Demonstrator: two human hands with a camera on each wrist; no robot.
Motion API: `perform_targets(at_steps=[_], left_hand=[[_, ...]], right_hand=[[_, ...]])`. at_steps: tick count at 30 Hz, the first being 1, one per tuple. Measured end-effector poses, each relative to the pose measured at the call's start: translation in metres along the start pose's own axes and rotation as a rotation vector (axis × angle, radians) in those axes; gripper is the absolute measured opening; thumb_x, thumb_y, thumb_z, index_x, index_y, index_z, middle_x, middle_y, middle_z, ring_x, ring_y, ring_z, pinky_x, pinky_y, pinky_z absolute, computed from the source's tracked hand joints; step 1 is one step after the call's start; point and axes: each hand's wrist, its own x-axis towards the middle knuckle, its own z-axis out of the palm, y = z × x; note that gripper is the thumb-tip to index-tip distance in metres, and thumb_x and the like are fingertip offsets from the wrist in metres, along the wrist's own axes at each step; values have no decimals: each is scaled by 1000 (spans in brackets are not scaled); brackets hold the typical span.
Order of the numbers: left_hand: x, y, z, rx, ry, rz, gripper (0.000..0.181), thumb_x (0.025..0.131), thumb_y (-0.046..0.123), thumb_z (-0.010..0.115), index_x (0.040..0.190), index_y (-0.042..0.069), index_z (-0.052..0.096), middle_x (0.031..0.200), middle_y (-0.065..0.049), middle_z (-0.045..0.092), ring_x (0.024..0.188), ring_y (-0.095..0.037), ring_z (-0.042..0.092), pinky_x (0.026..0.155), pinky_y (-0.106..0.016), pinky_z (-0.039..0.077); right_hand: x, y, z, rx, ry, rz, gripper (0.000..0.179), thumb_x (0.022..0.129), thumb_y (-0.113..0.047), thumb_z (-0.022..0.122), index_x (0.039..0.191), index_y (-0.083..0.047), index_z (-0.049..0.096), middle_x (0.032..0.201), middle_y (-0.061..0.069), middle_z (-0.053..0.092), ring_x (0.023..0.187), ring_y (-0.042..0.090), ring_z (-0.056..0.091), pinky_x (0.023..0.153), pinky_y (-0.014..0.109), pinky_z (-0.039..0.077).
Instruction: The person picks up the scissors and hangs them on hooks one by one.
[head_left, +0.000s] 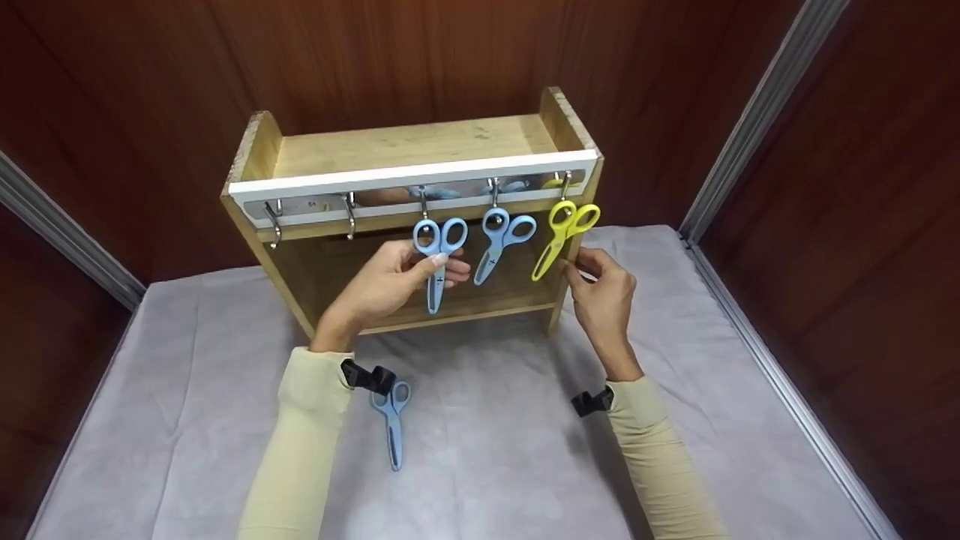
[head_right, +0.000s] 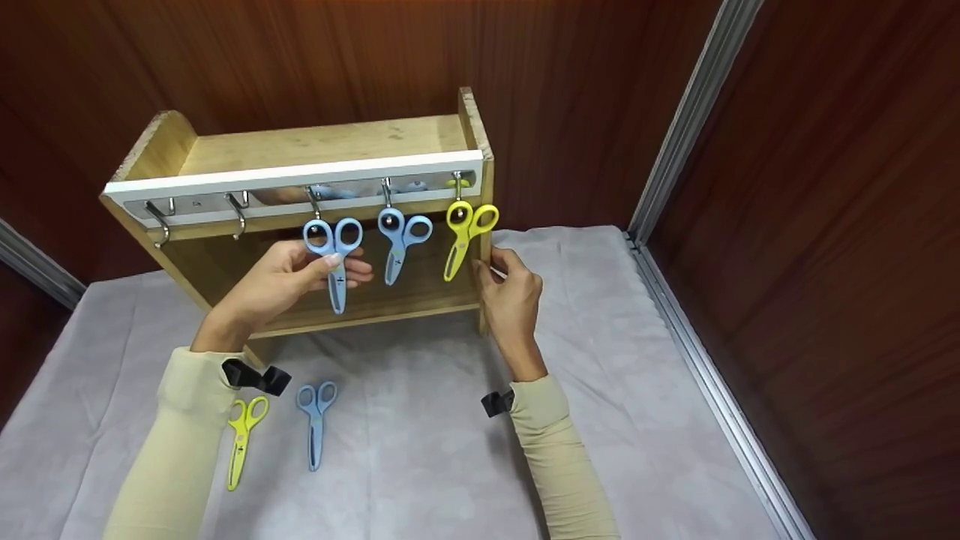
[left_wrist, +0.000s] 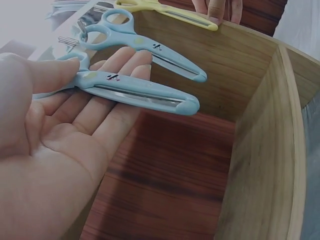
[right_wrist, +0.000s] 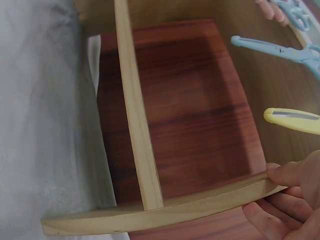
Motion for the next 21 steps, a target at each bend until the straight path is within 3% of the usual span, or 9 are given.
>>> perform_targets(at_steps=[7, 11, 15, 21], left_hand=[[-2, -6, -3, -42, 26, -40, 35, 112, 16, 50, 136, -6, 63, 125, -27, 74, 120, -36, 73, 101, -36, 61], [-5, -12, -4, -35, 33, -58, 38, 112, 17, 51, 139, -7, 61, 127, -30, 72, 124, -41, 70, 105, -42, 59], [-11, -17, -5, 57, 56, -78, 40, 112, 19, 51, 141, -8, 59, 129, -30, 72, 125, -41, 70, 108, -47, 58], [-26, -28, -5, 126, 118, -158, 43, 110, 15, 52, 145, -11, 52, 137, -31, 66, 130, -44, 66, 112, -48, 54]], right_hand=[[-2, 1, 0, 6, 1, -11, 20, 91, -10, 82, 107, 1, 79, 103, 18, 82, 97, 29, 81, 84, 45, 66], [-2, 3, 0, 3, 5, -16, 19, 91, -10, 82, 107, 1, 79, 103, 18, 82, 96, 29, 81, 84, 45, 66], [-1, 3, 0, 1, 9, -21, 19, 91, -10, 83, 106, 1, 79, 103, 17, 82, 96, 29, 81, 82, 32, 65], [-1, 2, 1, 0, 10, -15, 19, 91, -10, 82, 106, 1, 79, 104, 17, 82, 97, 29, 81, 80, 37, 66]])
